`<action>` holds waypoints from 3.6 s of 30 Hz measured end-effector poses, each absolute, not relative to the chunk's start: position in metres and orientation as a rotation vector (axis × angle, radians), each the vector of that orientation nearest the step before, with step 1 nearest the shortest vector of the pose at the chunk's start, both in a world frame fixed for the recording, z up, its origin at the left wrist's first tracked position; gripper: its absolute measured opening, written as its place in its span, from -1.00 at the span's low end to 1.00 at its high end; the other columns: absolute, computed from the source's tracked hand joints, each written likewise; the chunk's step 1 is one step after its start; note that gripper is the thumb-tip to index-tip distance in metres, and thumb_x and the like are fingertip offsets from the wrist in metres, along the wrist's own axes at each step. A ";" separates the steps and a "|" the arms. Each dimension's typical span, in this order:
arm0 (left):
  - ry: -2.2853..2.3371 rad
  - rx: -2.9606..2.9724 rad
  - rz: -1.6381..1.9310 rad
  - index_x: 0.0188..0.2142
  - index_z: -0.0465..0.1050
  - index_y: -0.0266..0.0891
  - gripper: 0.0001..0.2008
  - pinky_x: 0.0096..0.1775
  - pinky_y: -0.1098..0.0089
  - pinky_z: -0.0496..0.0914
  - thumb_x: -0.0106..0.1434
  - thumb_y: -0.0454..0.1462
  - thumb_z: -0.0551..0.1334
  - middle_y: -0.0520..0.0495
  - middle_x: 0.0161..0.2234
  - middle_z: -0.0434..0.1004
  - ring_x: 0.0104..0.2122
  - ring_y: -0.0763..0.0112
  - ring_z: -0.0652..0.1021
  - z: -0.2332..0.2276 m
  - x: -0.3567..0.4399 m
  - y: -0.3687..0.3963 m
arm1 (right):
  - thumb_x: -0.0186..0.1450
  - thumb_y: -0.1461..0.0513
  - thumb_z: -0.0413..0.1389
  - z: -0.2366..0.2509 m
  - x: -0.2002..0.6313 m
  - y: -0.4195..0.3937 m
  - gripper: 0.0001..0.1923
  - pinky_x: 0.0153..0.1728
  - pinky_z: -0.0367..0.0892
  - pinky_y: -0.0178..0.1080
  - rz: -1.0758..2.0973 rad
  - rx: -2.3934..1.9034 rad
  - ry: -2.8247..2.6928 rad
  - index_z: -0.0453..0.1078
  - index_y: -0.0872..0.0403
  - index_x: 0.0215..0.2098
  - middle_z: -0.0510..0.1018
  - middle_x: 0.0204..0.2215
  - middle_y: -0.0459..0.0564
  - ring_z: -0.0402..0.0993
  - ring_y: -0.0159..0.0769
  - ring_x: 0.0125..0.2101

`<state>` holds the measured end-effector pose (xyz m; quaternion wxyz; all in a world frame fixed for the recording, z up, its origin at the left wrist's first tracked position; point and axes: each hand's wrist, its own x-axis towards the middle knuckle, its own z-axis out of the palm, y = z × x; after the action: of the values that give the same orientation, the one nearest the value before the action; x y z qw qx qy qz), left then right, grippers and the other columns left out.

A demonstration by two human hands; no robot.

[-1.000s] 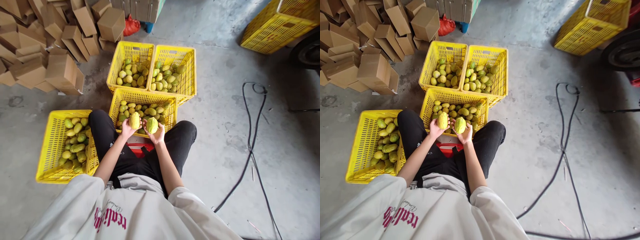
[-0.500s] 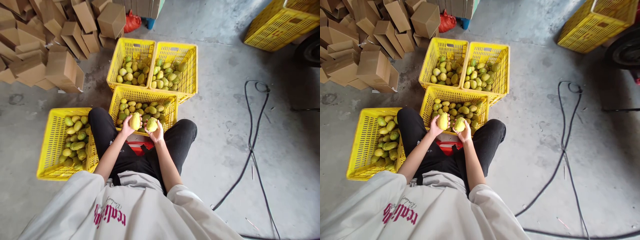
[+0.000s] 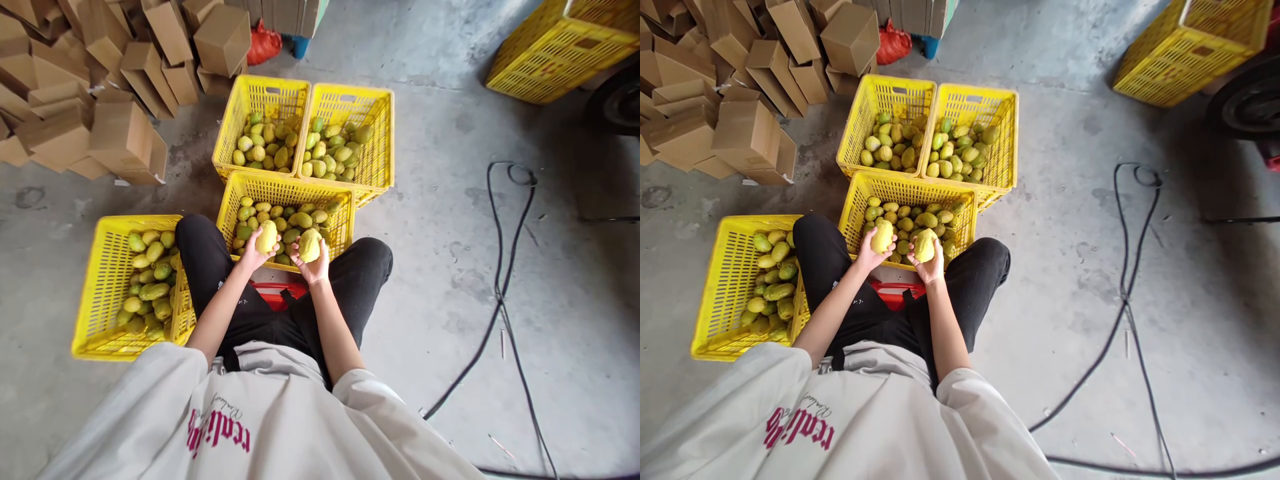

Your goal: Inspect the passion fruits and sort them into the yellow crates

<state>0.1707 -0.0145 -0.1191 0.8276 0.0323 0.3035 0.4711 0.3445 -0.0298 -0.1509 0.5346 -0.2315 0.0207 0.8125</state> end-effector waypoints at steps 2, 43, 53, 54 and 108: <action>0.651 0.099 0.948 -0.16 0.41 -0.32 -0.64 -0.62 0.50 0.29 0.29 -0.10 0.02 -0.16 -0.40 0.48 -0.55 0.42 0.47 -0.122 0.173 -0.015 | 0.31 0.04 -0.04 -0.153 0.345 -0.030 -0.69 -0.46 0.48 -0.32 1.956 -0.595 0.064 0.37 0.06 -0.17 0.56 -0.28 -0.04 0.49 -0.36 -0.35; 0.602 0.124 0.928 -0.06 0.41 -0.33 -0.58 -0.48 0.38 0.41 0.29 -0.11 -0.02 -0.21 -0.33 0.52 -0.43 0.29 0.55 -0.121 0.174 -0.018 | 0.23 0.08 0.05 -0.152 0.341 -0.033 -0.65 -0.54 0.46 -0.36 2.002 -0.646 0.005 0.32 0.02 -0.06 0.58 -0.29 -0.04 0.53 -0.32 -0.36; 0.637 -0.006 0.998 -0.10 0.42 -0.32 -0.65 -0.33 0.29 0.50 0.31 -0.19 -0.03 -0.22 -0.30 0.56 -0.27 0.21 0.59 -0.123 0.173 -0.017 | 0.19 0.09 -0.07 -0.139 0.345 -0.034 -0.59 -0.16 0.49 0.01 1.975 -0.532 -0.018 0.32 0.07 -0.06 0.54 -0.12 0.08 0.48 -0.19 -0.11; 0.646 0.009 0.995 -0.13 0.43 -0.33 -0.66 -0.36 0.33 0.50 0.31 -0.20 -0.02 -0.21 -0.32 0.56 -0.30 0.23 0.59 -0.124 0.173 -0.018 | 0.21 0.07 -0.06 -0.141 0.345 -0.033 -0.59 -0.21 0.51 -0.07 1.982 -0.539 -0.012 0.33 0.08 -0.07 0.55 -0.15 0.08 0.50 -0.22 -0.16; 0.571 0.013 1.022 0.00 0.40 -0.38 -0.51 -0.17 0.15 0.46 0.35 -0.13 -0.13 -0.27 -0.24 0.54 -0.19 0.16 0.56 -0.116 0.173 -0.017 | 0.20 0.14 0.00 -0.142 0.342 -0.034 -0.60 -0.17 0.46 0.02 1.929 -0.467 -0.135 0.28 -0.16 0.02 0.48 0.01 -0.06 0.44 -0.17 -0.03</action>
<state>0.1734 -0.0175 -0.1157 0.8333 0.0061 0.2696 0.4825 0.3421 -0.0344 -0.1421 0.5448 -0.1970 -0.0568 0.8131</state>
